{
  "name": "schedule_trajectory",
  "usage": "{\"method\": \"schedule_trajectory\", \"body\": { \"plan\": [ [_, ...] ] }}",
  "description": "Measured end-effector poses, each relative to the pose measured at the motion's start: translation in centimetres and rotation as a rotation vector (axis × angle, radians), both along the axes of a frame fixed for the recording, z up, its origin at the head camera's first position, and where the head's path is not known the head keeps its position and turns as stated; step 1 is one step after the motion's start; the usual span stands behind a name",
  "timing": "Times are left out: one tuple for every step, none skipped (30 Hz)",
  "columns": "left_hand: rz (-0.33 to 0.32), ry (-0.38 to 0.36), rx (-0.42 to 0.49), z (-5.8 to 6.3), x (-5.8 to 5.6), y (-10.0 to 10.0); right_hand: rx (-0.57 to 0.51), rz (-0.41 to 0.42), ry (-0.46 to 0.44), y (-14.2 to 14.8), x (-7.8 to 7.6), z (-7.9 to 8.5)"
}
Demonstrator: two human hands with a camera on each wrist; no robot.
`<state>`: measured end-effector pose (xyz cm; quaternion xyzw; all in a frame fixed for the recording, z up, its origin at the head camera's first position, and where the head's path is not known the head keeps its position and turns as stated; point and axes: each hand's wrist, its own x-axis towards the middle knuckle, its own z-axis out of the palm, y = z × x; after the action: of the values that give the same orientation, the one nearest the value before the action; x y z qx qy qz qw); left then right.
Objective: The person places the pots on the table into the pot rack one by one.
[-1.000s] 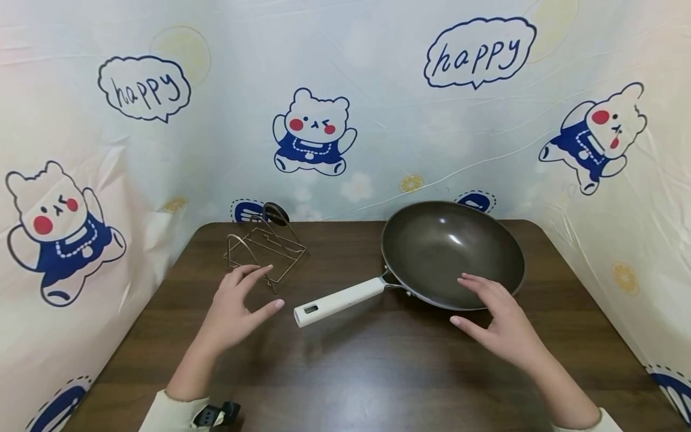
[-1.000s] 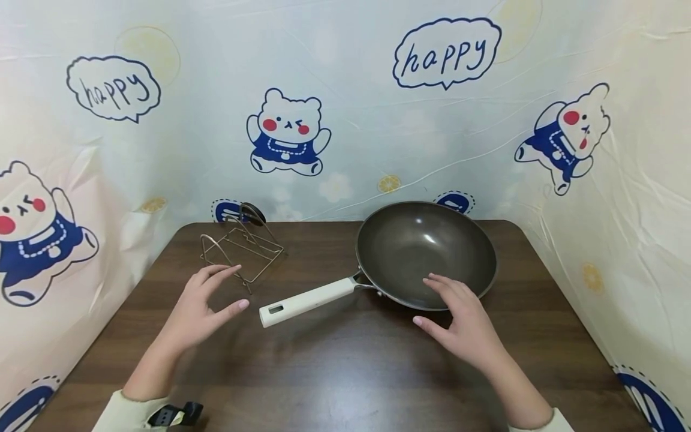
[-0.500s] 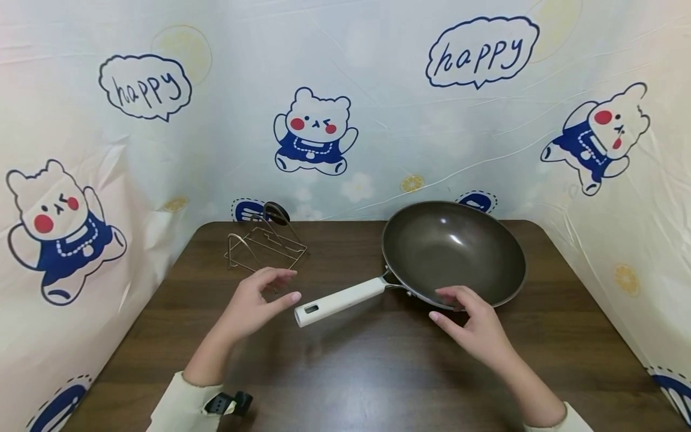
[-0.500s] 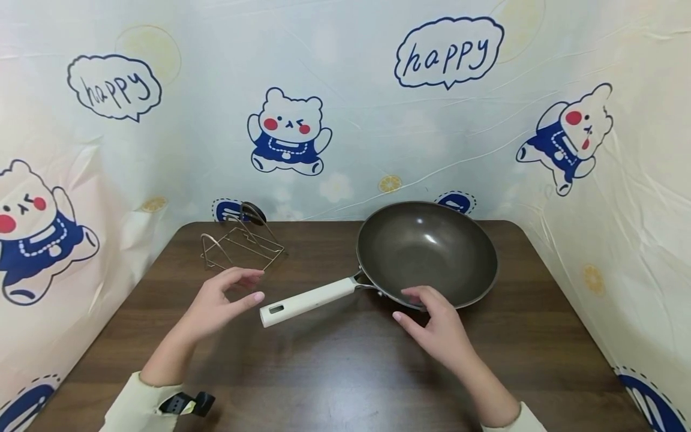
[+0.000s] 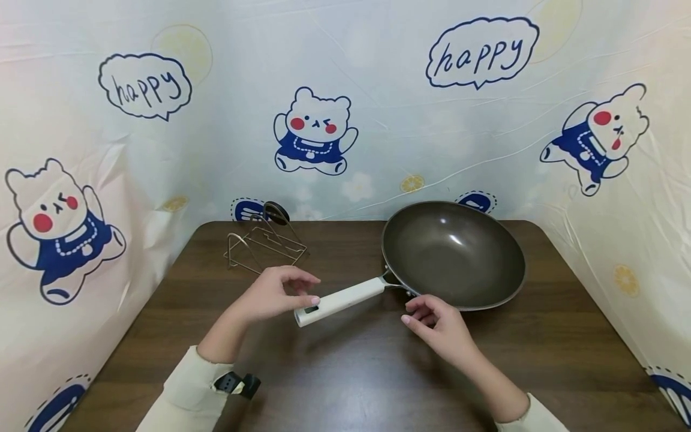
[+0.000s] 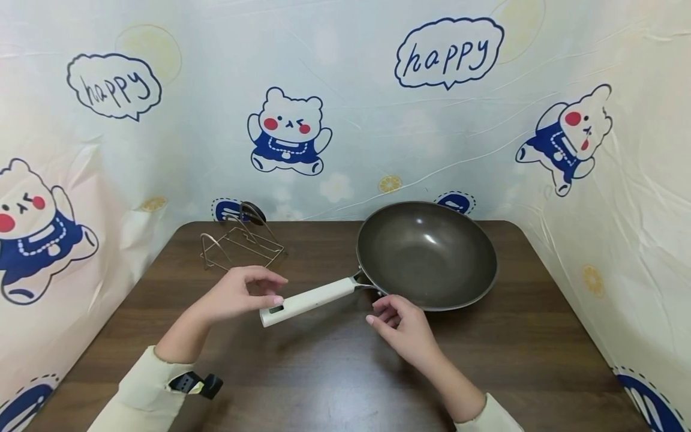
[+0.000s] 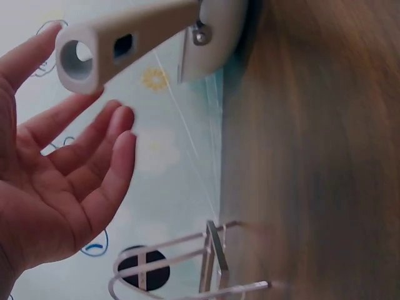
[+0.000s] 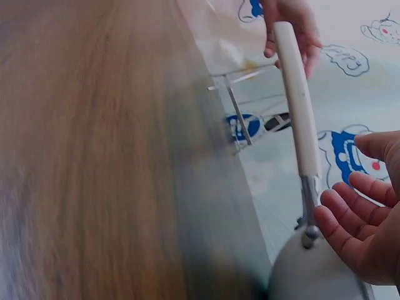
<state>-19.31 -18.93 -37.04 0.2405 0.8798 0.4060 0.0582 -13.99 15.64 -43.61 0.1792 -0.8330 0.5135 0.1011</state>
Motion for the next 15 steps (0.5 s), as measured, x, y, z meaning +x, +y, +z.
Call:
{"method": "schedule_trajectory", "body": {
  "plan": [
    [-0.027,-0.024,-0.02,0.2,-0.1,0.1,-0.003,0.007,-0.02,-0.2,-0.1,0.0],
    [-0.053,-0.057,-0.035,0.3,-0.3,0.3,-0.003,0.014,-0.041,-0.5,-0.1,-0.1],
    [-0.08,-0.089,-0.054,0.4,-0.4,0.4,-0.007,0.02,-0.068,-0.7,-0.2,-0.1],
    [-0.105,-0.12,-0.069,0.5,-0.4,0.5,-0.015,0.029,-0.094,-0.9,-0.3,-0.1],
    [-0.132,-0.158,-0.075,0.6,-0.6,0.7,-0.023,0.039,-0.117,-1.1,-0.4,-0.1],
    [-0.155,-0.194,-0.079,0.6,-0.7,0.8,-0.03,0.05,-0.14,-1.3,-0.5,-0.1],
    [-0.174,-0.225,-0.086,0.7,-0.8,0.9,-0.04,0.063,-0.165,-1.5,-0.6,-0.1],
    [-0.188,-0.253,-0.093,0.7,-0.9,1.1,-0.05,0.073,-0.192,-1.7,-0.7,-0.1],
    [-0.207,-0.27,-0.102,0.8,-1.0,1.2,-0.06,0.086,-0.216,-1.9,-0.8,-0.1],
    [-0.224,-0.285,-0.11,0.9,-1.0,1.4,-0.073,0.102,-0.243,-2.2,-0.9,-0.2],
    [-0.24,-0.293,-0.12,0.9,-1.2,1.5,-0.099,0.122,-0.278,-2.5,-1.0,-0.3],
    [-0.253,-0.294,-0.136,1.0,-1.2,1.7,-0.13,0.141,-0.318,-2.8,-1.0,-0.4],
    [-0.264,-0.295,-0.147,1.0,-1.3,1.8,-0.174,0.16,-0.363,-3.2,-1.1,-0.5],
    [-0.275,-0.294,-0.154,1.1,-1.4,1.9,-0.229,0.179,-0.411,-3.6,-1.1,-0.6],
    [-0.284,-0.294,-0.159,1.1,-1.4,2.0,-0.297,0.2,-0.462,-4.0,-1.2,-0.7]
  ]
}}
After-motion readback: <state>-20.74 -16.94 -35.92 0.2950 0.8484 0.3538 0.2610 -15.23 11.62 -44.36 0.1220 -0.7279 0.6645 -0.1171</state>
